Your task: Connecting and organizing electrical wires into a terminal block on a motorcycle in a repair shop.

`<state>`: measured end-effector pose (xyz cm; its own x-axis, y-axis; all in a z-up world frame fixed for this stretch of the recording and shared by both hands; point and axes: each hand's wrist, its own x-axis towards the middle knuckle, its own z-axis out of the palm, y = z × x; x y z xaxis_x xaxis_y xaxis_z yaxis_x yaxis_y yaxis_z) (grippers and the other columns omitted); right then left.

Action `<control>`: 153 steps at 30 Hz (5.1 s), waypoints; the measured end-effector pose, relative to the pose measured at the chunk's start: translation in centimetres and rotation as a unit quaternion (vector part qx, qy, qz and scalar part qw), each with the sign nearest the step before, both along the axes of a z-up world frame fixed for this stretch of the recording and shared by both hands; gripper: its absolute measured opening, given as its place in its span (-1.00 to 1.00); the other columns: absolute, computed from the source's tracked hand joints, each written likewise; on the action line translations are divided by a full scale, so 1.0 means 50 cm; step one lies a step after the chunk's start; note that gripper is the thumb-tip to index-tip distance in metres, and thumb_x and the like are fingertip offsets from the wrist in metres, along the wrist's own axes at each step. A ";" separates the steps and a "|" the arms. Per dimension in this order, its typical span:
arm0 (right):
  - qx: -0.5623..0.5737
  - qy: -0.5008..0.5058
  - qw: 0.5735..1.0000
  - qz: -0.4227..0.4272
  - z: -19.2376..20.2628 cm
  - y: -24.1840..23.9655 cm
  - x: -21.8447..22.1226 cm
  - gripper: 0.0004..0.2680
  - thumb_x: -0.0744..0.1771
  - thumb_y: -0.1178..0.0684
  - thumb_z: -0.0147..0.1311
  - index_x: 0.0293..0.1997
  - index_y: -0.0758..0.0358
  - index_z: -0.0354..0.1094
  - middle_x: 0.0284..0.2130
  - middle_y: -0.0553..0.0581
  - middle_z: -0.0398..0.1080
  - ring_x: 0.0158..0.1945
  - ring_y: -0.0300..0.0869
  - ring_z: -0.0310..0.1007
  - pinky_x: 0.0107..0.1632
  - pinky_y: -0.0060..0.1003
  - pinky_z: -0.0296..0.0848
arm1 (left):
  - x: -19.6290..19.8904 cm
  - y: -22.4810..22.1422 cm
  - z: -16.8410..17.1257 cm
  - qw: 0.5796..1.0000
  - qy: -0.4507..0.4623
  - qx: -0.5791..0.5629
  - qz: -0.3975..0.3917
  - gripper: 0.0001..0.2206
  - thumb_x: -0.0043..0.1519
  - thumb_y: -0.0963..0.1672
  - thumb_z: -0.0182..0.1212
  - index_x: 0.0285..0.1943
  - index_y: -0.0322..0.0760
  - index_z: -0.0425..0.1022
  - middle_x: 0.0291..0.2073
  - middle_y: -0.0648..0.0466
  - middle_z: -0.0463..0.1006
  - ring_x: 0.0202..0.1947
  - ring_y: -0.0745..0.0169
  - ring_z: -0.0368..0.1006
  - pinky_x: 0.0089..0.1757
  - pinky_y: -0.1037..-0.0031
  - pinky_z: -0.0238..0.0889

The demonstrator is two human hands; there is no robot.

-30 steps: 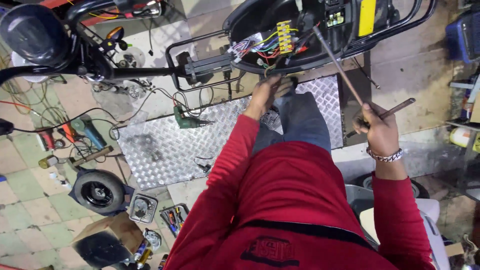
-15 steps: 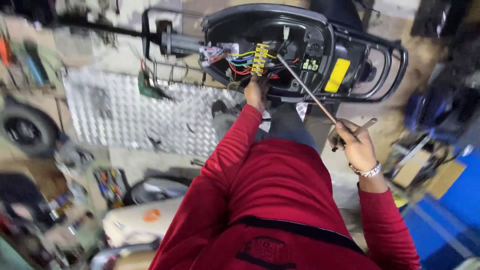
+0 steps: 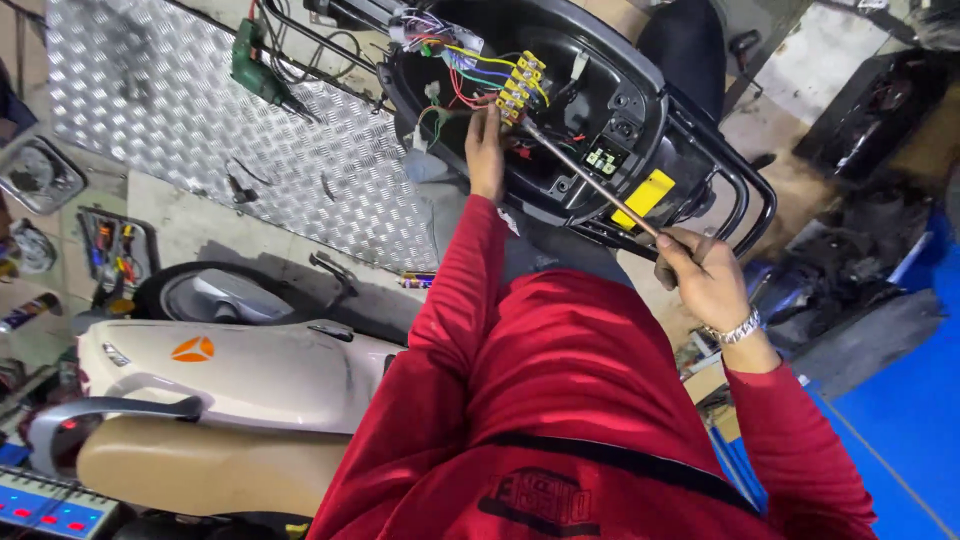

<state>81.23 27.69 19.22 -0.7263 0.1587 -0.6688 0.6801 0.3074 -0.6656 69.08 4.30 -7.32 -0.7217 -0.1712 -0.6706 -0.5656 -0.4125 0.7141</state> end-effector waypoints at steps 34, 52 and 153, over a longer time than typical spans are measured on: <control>0.430 0.282 0.559 0.651 0.088 -0.048 -0.212 -0.90 0.34 0.01 -0.01 -0.12 0.03 0.40 -0.51 -0.15 0.46 -0.35 -0.23 0.49 -0.23 -0.31 0.38 | -0.045 -0.067 0.020 0.953 0.139 -0.047 -0.266 -0.71 0.35 -0.02 0.08 -0.06 -0.28 0.60 -0.28 0.15 0.64 -0.33 0.36 0.56 -0.24 0.53 0.48; -0.165 0.287 0.944 -0.002 -0.071 -0.119 -0.119 -0.71 0.42 0.16 -0.09 0.32 0.39 0.12 -0.08 0.43 0.39 0.03 0.11 0.44 0.03 -0.13 0.45 | -0.042 -0.042 0.040 0.981 0.083 0.003 -0.176 -0.76 0.37 -0.03 0.18 -0.11 -0.29 0.60 -0.47 -0.02 0.64 -0.41 0.23 0.63 -0.29 0.46 0.53; 0.153 -0.014 0.986 0.067 0.056 -0.151 -0.019 -0.76 0.44 -0.07 -0.04 0.08 0.10 0.57 -0.71 -0.07 0.27 -0.58 -0.28 0.11 -0.42 -0.29 0.13 | -0.025 0.011 -0.196 0.968 -0.013 0.227 0.111 -0.75 0.26 -0.17 0.19 0.07 -0.36 0.62 0.25 -0.07 0.46 0.21 0.07 0.33 -0.01 0.25 0.30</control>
